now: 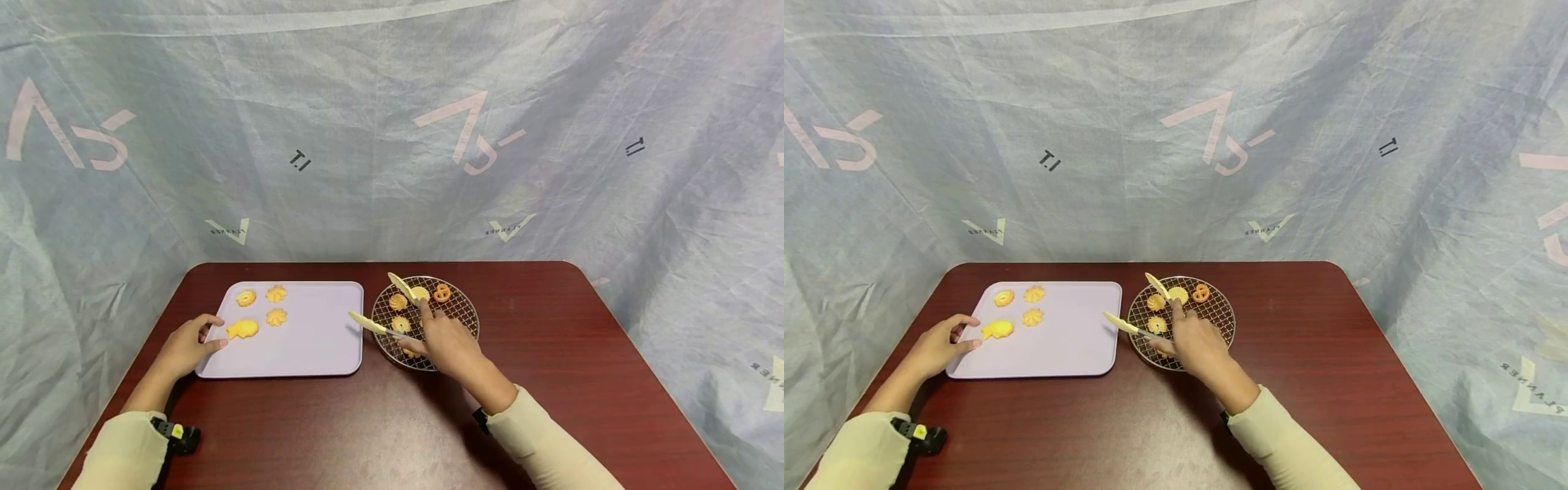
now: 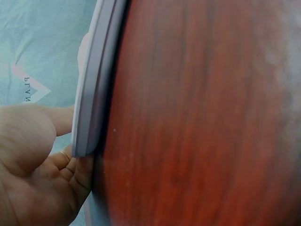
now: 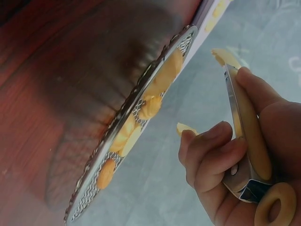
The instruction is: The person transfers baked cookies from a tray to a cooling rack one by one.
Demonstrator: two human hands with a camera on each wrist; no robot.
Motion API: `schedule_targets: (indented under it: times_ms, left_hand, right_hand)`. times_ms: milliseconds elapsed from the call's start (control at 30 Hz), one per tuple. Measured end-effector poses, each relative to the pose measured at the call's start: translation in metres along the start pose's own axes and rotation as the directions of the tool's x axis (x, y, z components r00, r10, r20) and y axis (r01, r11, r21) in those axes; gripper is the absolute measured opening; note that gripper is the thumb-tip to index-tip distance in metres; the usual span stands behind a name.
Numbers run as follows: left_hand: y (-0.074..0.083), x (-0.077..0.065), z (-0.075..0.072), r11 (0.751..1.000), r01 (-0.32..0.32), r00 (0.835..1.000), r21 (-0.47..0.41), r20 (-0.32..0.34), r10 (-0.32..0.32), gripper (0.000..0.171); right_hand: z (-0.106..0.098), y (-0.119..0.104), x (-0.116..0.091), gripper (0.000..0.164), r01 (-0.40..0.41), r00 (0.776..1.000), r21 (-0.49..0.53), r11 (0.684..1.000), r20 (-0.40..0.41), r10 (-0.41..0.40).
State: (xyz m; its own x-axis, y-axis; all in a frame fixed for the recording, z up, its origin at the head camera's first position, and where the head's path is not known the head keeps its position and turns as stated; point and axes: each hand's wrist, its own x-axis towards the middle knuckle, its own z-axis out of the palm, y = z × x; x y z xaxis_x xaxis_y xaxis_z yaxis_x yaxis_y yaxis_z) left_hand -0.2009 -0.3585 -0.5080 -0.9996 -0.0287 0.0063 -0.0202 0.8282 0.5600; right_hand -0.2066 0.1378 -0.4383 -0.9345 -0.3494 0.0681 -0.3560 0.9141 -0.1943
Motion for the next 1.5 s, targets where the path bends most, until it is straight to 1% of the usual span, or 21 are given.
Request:
schedule_targets:
  times_ms: [433,767,967,1267,1500]
  left_hand:
    - [0.002,-0.001,-0.001,1.0,0.011,1.0,0.0,0.001,-0.011,0.042]
    - [0.002,-0.001,-0.001,1.0,0.001,1.0,0.002,-0.001,-0.001,0.042]
    - [0.0,0.0,-0.001,1.0,0.009,1.0,-0.006,0.01,-0.009,0.043]
    - [0.0,0.0,-0.001,1.0,0.004,1.0,-0.002,0.007,-0.004,0.043]
    - [0.0,0.0,-0.001,1.0,0.005,1.0,-0.003,0.007,-0.005,0.043]
  right_hand:
    - [0.006,-0.013,0.005,0.101,0.025,1.0,0.004,1.0,0.004,-0.025]
    - [0.012,-0.026,0.008,0.1,0.06,0.998,0.002,0.998,-0.011,-0.06]
    - [0.016,-0.031,0.008,0.098,0.086,0.996,-0.013,0.996,-0.027,-0.086]
    - [0.02,-0.042,0.013,0.099,0.09,0.996,0.001,0.996,0.016,-0.09]
    - [0.022,-0.051,0.016,0.101,0.1,0.994,-0.022,0.995,0.046,-0.099]
